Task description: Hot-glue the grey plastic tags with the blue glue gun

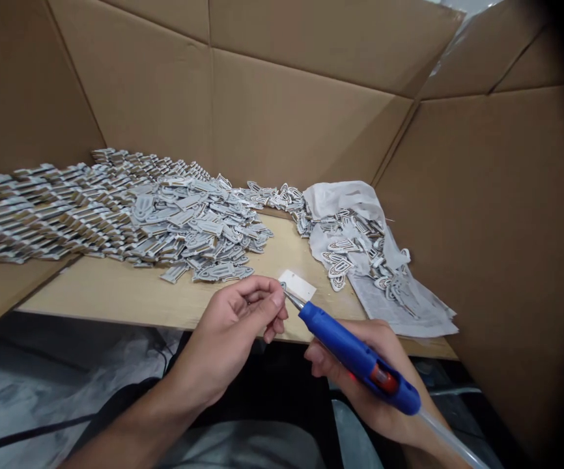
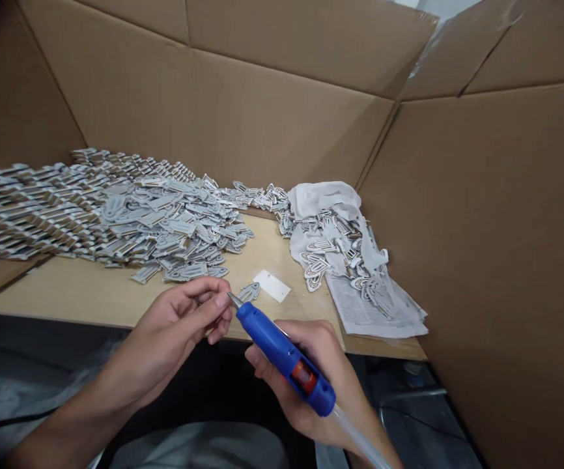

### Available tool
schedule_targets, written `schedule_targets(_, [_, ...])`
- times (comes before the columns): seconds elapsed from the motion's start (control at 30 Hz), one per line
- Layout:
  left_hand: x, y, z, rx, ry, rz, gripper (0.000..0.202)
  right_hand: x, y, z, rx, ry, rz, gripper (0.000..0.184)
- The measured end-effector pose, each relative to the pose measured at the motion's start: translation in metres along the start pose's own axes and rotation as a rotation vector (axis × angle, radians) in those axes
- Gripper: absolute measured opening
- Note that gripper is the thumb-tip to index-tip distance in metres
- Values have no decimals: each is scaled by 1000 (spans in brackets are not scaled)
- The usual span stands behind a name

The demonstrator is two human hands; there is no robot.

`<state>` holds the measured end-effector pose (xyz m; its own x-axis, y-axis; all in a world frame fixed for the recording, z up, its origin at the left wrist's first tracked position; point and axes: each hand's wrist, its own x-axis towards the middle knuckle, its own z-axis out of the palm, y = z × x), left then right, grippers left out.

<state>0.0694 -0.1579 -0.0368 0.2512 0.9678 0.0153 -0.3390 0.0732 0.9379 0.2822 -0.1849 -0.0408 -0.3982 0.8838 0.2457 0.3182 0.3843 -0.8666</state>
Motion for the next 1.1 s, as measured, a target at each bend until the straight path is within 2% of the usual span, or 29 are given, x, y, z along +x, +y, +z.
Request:
schedule_targets(0.17, [-2, 1, 2, -156, -82, -53, 25, 1, -1, 1, -13, 33, -12, 10])
schedule_targets(0.53, [-2, -1, 0, -364, -135, -150, 15, -1, -5, -6, -106, 5, -39, 10])
schedule_targets(1.1, [-5, 5, 2, -259, -63, -123, 21, -5, -5, -9, -66, 86, -75, 12])
